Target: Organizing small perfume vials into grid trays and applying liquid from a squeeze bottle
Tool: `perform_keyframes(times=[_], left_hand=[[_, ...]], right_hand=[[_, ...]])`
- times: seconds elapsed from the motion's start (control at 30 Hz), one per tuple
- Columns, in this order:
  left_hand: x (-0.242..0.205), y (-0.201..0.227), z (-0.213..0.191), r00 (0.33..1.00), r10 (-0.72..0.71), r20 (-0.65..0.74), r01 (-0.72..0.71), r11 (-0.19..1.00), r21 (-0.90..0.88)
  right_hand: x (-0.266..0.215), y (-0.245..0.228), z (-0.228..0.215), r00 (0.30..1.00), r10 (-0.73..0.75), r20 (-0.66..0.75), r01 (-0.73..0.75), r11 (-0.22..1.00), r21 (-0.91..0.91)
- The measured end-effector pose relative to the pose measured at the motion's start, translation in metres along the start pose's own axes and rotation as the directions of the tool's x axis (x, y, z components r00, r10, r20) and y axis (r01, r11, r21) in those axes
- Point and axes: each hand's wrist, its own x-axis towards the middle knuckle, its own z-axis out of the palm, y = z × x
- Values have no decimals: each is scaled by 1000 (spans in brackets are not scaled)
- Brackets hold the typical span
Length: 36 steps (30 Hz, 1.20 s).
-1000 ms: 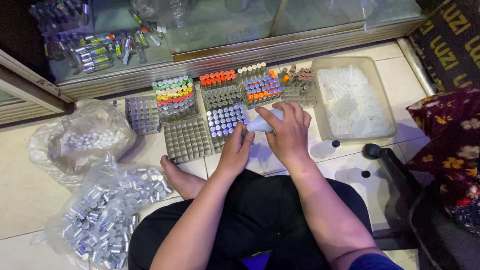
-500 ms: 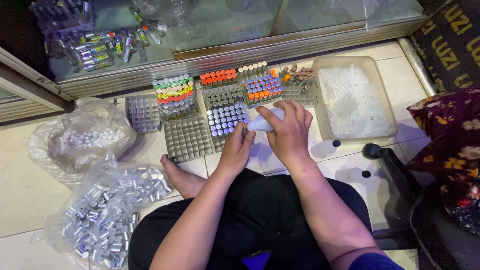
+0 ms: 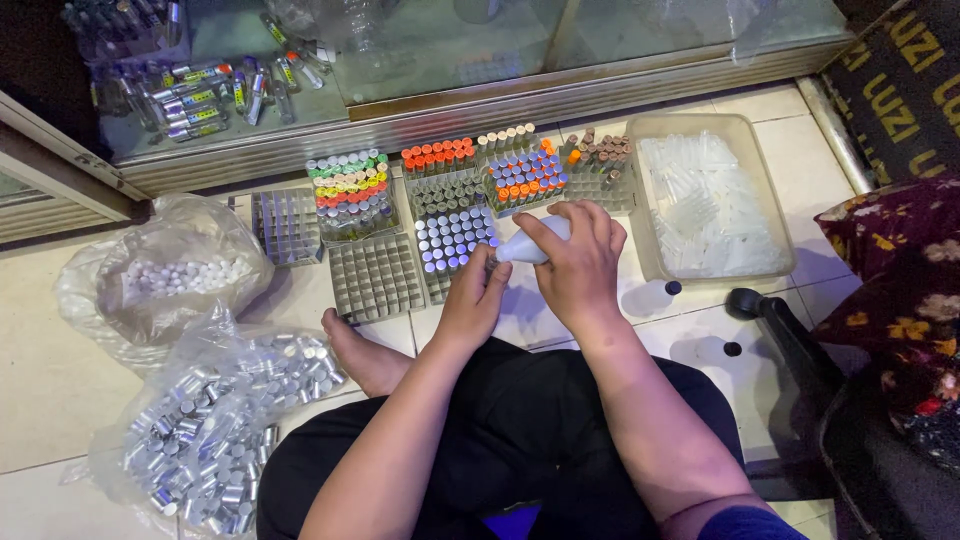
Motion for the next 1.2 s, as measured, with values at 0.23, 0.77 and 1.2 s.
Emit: perform_keyframes(times=[0.23, 0.77, 1.2], left_hand=[[0, 3, 0, 1000, -4, 0, 4, 1000, 4], [-1, 1, 1, 1000, -18, 6, 18, 1000, -12], [0, 0, 3, 1000, -20, -11, 20, 1000, 3]], right_hand=[[-1, 2, 3, 1000, -5, -9, 5, 1000, 1], [-1, 2, 3, 1000, -3, -14, 3, 1000, -2], [-3, 5, 5, 1000, 0, 0, 0, 1000, 0]])
